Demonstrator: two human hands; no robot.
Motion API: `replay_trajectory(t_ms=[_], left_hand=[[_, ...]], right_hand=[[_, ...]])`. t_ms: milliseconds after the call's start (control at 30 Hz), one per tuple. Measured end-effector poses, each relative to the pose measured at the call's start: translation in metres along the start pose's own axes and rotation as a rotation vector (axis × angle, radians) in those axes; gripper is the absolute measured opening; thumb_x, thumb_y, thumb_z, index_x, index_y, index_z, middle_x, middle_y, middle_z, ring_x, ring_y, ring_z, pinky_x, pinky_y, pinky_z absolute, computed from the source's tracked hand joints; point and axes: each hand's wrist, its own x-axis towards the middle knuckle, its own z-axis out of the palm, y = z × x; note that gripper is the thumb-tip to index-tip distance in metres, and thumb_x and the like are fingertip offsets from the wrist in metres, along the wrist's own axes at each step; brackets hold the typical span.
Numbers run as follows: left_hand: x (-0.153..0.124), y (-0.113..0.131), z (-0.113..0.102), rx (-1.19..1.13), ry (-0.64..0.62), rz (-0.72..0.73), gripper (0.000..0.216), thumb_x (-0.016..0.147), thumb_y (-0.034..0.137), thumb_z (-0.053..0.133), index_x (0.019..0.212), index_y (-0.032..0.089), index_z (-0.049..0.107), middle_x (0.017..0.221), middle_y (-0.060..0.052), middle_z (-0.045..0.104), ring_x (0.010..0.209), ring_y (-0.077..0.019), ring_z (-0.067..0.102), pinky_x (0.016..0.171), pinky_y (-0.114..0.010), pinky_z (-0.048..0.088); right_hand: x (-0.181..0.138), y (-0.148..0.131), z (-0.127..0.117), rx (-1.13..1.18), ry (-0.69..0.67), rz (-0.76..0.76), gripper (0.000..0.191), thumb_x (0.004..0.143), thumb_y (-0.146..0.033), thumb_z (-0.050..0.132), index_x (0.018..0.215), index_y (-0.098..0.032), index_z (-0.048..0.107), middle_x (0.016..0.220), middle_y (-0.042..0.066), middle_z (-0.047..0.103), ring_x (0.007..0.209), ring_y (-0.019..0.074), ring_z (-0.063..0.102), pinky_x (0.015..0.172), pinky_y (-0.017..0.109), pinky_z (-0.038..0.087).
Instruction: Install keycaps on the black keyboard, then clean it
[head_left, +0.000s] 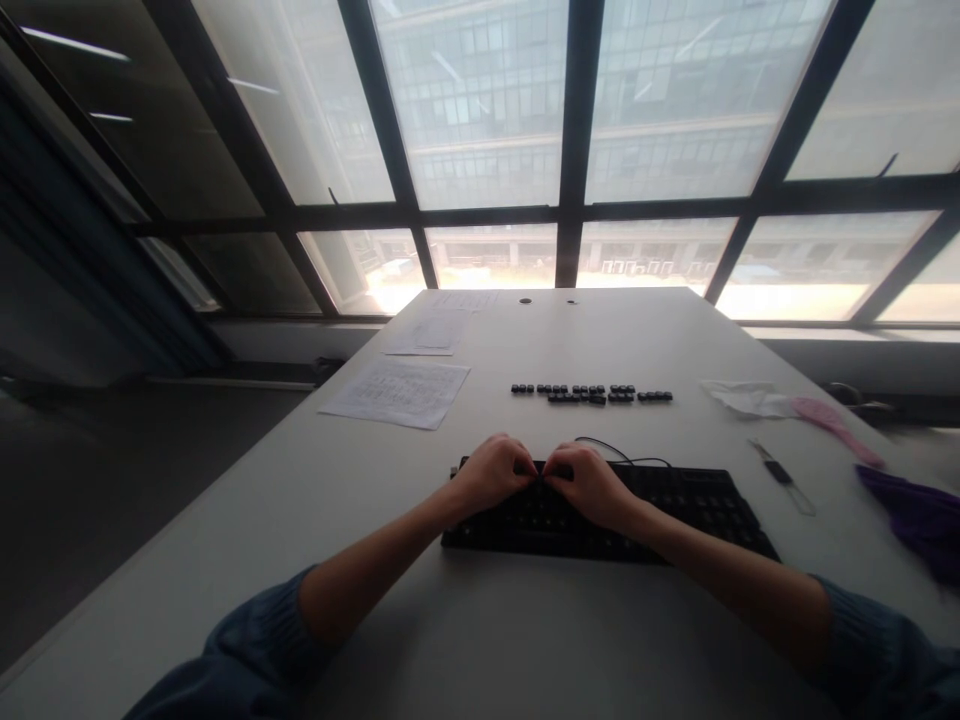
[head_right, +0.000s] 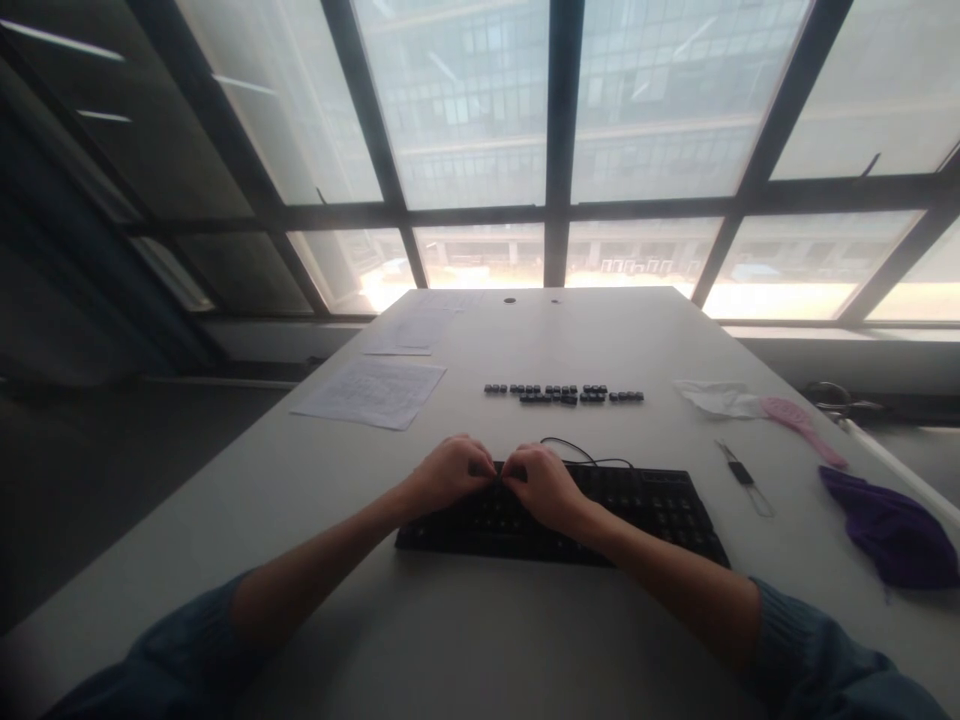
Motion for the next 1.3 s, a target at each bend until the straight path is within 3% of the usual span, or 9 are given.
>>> replay_trajectory(t_ms=[133, 367, 600, 833, 967, 1100, 1300], left_hand=[[-0.008, 0.001, 0.005, 0.080, 0.062, 0.028, 0.016, 0.082, 0.017, 0.067, 0.082, 0.025, 0.082, 0.092, -0.002, 0.077, 0.092, -0.0193, 0.063, 0.088, -0.028, 0.047], [-0.022, 0.013, -0.003, 0.213, -0.001, 0.118, 0.020, 0.094, 0.030, 0.061, 0.091, 0.027, 0.080, 0.101, -0.003, 0.074, 0.092, -0.0199, 0.057, 0.088, -0.031, 0.045], [-0.021, 0.015, 0.000, 0.230, -0.015, 0.134, 0.019, 0.093, 0.026, 0.062, 0.084, 0.023, 0.078, 0.097, -0.004, 0.072, 0.091, -0.0197, 0.056, 0.089, -0.031, 0.045], [-0.015, 0.010, -0.002, 0.177, 0.014, 0.106, 0.015, 0.092, 0.026, 0.063, 0.087, 0.022, 0.077, 0.094, -0.003, 0.074, 0.092, -0.0194, 0.060, 0.088, -0.030, 0.046], [0.018, -0.008, -0.008, 0.129, 0.148, 0.032, 0.014, 0.090, 0.028, 0.066, 0.092, 0.022, 0.079, 0.091, -0.003, 0.077, 0.088, -0.0186, 0.065, 0.090, -0.031, 0.048], [0.075, -0.029, -0.009, 0.219, 0.249, -0.046, 0.018, 0.087, 0.029, 0.071, 0.101, 0.023, 0.080, 0.100, -0.005, 0.078, 0.096, -0.0216, 0.067, 0.101, -0.037, 0.047], [0.137, -0.045, 0.004, 0.373, 0.213, -0.067, 0.018, 0.089, 0.024, 0.068, 0.101, 0.023, 0.081, 0.101, -0.009, 0.076, 0.099, -0.0230, 0.065, 0.096, -0.035, 0.050]], right_hand=[[-0.003, -0.002, 0.002, -0.022, 0.012, -0.037, 0.015, 0.081, -0.008, 0.069, 0.078, -0.021, 0.076, 0.085, 0.003, 0.073, 0.083, 0.0189, 0.065, 0.080, 0.030, 0.045], [-0.012, -0.007, 0.001, -0.194, -0.039, -0.083, 0.016, 0.092, -0.024, 0.065, 0.080, -0.022, 0.075, 0.094, 0.004, 0.073, 0.093, 0.0200, 0.064, 0.089, 0.037, 0.039], [-0.015, -0.009, 0.003, -0.281, -0.055, -0.066, 0.023, 0.096, -0.028, 0.060, 0.079, -0.022, 0.074, 0.100, 0.006, 0.069, 0.096, 0.0206, 0.060, 0.087, 0.037, 0.038], [-0.015, -0.014, -0.006, -0.234, -0.102, -0.045, 0.007, 0.091, -0.023, 0.066, 0.093, -0.022, 0.072, 0.100, 0.005, 0.070, 0.097, 0.0217, 0.061, 0.087, 0.036, 0.041], [0.010, 0.002, -0.025, -0.190, -0.024, -0.006, 0.013, 0.090, -0.022, 0.065, 0.100, -0.022, 0.073, 0.098, 0.005, 0.073, 0.092, 0.0201, 0.064, 0.085, 0.031, 0.044], [0.058, 0.036, -0.041, -0.433, 0.078, 0.054, 0.018, 0.091, -0.019, 0.063, 0.103, -0.020, 0.076, 0.107, 0.008, 0.073, 0.104, 0.0233, 0.061, 0.092, 0.033, 0.041], [0.106, 0.073, -0.038, -0.703, -0.003, 0.083, 0.021, 0.095, -0.021, 0.058, 0.100, -0.019, 0.078, 0.109, 0.014, 0.070, 0.107, 0.0276, 0.055, 0.088, 0.037, 0.036]])
